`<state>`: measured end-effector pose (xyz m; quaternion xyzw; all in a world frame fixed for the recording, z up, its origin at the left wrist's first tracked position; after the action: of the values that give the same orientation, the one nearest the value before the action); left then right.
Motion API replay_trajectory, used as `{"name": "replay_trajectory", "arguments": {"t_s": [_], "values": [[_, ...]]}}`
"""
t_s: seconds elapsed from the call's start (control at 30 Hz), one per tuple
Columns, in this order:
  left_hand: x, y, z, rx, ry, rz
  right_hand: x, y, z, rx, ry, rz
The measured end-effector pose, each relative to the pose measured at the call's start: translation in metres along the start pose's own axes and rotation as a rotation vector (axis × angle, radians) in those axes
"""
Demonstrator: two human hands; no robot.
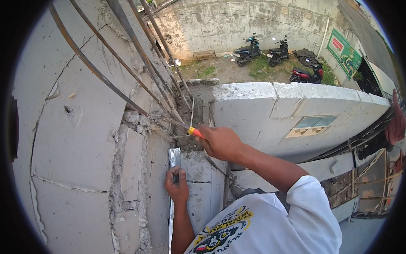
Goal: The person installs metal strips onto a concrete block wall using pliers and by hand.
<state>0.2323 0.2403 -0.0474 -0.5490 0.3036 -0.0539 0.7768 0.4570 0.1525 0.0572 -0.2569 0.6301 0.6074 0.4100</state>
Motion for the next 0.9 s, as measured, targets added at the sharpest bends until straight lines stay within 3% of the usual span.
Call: {"name": "replay_trajectory", "arguments": {"t_s": [0.03, 0.1, 0.23, 0.3, 0.43, 0.5, 0.63, 0.7, 0.73, 0.8, 0.9], "values": [[0.001, 0.0, 0.0, 0.012, -0.007, -0.006, 0.001, -0.003, -0.001, -0.027, 0.003, -0.024], [-0.001, 0.004, -0.014, -0.019, -0.02, -0.006, -0.015, -0.01, -0.026, -0.111, -0.347, 0.23], [0.006, -0.002, -0.009, 0.077, -0.008, 0.117, -0.031, -0.024, 0.0, 0.079, -0.319, 0.216], [0.006, -0.001, -0.008, 0.081, -0.005, 0.125, -0.026, -0.024, 0.021, 0.154, -0.146, 0.045], [0.007, 0.0, -0.011, 0.073, 0.003, 0.123, -0.019, -0.033, 0.032, 0.255, -0.09, -0.056], [0.003, 0.0, -0.018, 0.079, 0.006, 0.118, 0.028, -0.071, 0.034, 0.327, 0.217, -0.182], [0.002, 0.001, -0.021, 0.064, 0.014, 0.117, -0.007, -0.021, 0.035, 0.245, 0.203, -0.255], [0.005, -0.003, -0.014, 0.09, 0.001, 0.113, -0.036, -0.013, 0.033, 0.342, -0.025, -0.06], [0.005, -0.001, -0.014, 0.082, 0.005, 0.124, -0.025, -0.026, 0.034, 0.348, -0.022, -0.055], [0.007, -0.003, -0.015, 0.088, 0.014, 0.129, 0.024, -0.067, 0.037, 0.372, 0.308, -0.182], [0.008, -0.001, -0.006, 0.054, 0.009, 0.084, 0.002, -0.054, 0.022, 0.314, 0.287, -0.083]]}}
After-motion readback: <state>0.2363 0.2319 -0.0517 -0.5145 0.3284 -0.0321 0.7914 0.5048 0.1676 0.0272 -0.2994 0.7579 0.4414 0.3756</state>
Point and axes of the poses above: each hand's wrist, its own z-axis towards the middle knuckle, its own x-axis out of the palm, y = z × x, the point moved 9 cm from there along z, towards the middle knuckle, and after that the axes turned 12 degrees about y, right-handed, at the moved point
